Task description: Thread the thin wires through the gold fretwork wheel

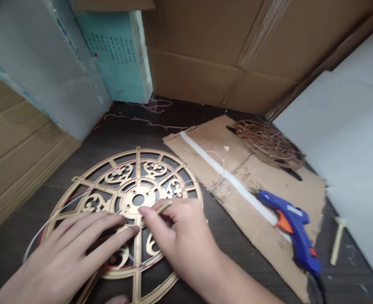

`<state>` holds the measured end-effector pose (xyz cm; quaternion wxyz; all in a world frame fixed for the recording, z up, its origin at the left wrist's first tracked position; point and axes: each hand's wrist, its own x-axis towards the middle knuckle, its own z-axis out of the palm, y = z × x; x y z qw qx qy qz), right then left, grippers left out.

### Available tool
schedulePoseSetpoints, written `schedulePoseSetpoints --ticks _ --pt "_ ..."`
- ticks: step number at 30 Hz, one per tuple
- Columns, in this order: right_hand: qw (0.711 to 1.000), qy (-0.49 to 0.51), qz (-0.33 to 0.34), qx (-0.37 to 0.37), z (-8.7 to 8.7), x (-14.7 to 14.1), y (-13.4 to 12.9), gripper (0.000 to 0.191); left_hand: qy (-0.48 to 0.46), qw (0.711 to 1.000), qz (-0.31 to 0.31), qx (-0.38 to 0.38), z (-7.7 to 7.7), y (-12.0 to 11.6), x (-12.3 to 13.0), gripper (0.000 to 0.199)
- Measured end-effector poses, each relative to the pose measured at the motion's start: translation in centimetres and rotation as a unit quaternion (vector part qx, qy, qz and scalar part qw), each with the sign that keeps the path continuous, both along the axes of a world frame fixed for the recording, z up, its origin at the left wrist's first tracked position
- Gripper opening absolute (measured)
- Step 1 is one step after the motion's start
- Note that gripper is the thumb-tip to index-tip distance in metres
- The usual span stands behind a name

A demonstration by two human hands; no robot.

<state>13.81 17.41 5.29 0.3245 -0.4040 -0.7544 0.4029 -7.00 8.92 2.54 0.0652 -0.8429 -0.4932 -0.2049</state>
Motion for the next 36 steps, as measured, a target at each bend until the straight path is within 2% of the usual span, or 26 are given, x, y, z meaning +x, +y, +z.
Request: schedulePoseSetpoints --ticks 4,7,13,19,25,30,36 --pt "1.0 0.0 -0.014 0.016 -0.1 0.4 -0.1 0.029 -0.067 0.994 0.011 -0.085 1.3 -0.3 1.3 0.059" --pt "1.0 -0.01 -0.011 0.006 0.0 0.5 -0.2 0.029 -0.071 0.991 0.011 -0.109 1.8 -0.4 1.4 0.058" --pt "1.0 -0.024 -0.012 -0.002 0.2 0.5 -0.2 0.033 -0.069 0.992 0.009 -0.102 1.8 -0.4 1.2 0.056" --pt "1.0 0.002 -0.018 -0.003 0.0 0.6 -0.2 0.026 -0.065 0.993 0.015 -0.102 1.8 -0.5 1.3 0.057" --pt "0.999 -0.015 -0.04 -0.021 0.4 0.9 -0.2 0.034 -0.059 0.994 0.005 -0.089 1.6 -0.3 1.1 0.059" --pt "0.999 -0.007 -0.028 0.028 0.6 0.5 -0.3 0.027 -0.013 0.999 -0.018 -0.038 1.0 0.1 0.7 0.061" --pt "0.997 -0.007 -0.006 0.076 0.2 0.4 -0.4 0.022 0.012 0.999 -0.026 -0.043 0.9 0.1 0.4 0.061"
